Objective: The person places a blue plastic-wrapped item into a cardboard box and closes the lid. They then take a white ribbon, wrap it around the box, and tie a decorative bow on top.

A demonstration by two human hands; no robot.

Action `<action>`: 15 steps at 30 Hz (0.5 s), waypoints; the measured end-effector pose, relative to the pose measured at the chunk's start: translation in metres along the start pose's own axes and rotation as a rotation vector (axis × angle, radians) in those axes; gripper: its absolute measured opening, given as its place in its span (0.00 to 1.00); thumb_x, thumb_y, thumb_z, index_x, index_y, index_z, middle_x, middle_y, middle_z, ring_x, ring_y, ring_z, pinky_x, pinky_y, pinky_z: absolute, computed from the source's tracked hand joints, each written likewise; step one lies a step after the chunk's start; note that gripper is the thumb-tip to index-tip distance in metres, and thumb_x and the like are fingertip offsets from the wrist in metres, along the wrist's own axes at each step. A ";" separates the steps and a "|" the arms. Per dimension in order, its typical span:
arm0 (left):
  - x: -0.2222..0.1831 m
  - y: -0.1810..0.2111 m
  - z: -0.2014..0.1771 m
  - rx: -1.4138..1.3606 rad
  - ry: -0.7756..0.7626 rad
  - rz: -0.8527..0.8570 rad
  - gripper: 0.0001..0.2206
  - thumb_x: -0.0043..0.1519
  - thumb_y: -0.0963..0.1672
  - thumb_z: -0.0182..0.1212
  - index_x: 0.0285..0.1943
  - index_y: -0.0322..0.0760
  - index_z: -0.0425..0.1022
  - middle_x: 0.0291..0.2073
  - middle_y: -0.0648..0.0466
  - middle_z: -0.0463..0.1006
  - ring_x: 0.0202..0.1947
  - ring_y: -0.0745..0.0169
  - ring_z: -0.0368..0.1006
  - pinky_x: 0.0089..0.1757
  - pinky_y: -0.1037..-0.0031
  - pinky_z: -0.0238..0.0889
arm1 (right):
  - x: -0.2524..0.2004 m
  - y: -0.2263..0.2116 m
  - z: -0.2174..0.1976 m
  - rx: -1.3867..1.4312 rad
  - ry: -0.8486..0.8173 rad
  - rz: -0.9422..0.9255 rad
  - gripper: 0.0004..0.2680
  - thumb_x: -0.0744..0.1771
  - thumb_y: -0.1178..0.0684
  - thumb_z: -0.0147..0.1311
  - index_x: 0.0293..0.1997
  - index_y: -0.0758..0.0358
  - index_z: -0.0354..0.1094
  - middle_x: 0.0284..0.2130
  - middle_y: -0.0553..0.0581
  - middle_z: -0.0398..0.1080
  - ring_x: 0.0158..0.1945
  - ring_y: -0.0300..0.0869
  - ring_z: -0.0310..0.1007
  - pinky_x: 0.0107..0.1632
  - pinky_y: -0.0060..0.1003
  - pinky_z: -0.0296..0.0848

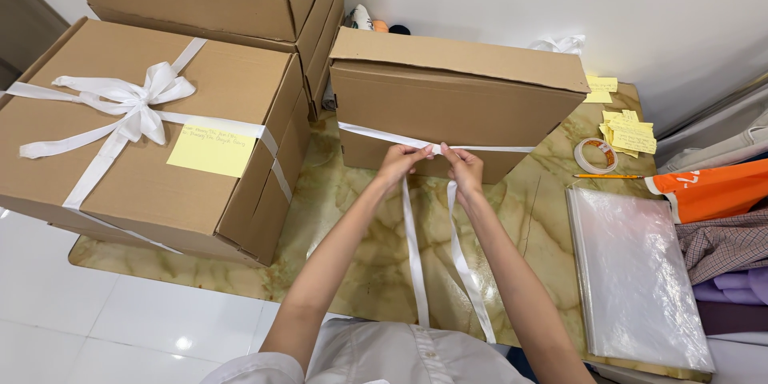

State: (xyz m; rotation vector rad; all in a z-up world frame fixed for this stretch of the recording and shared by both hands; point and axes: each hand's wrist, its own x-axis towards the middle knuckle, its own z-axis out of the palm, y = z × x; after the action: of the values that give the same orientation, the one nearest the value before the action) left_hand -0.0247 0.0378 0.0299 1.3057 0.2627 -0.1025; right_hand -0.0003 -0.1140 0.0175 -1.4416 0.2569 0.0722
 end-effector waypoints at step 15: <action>-0.052 0.014 -0.061 1.579 0.565 0.192 0.13 0.66 0.48 0.57 0.52 0.38 0.81 0.59 0.41 0.73 0.58 0.44 0.68 0.53 0.53 0.62 | 0.004 0.001 0.000 0.012 -0.025 0.031 0.06 0.64 0.51 0.68 0.31 0.59 0.76 0.12 0.39 0.48 0.15 0.23 0.45 0.20 0.17 0.45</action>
State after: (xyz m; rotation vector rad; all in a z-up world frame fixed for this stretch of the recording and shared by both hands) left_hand -0.0802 0.0962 0.0414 2.9249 0.5786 0.3045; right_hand 0.0030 -0.1146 0.0155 -1.4245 0.2586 0.1142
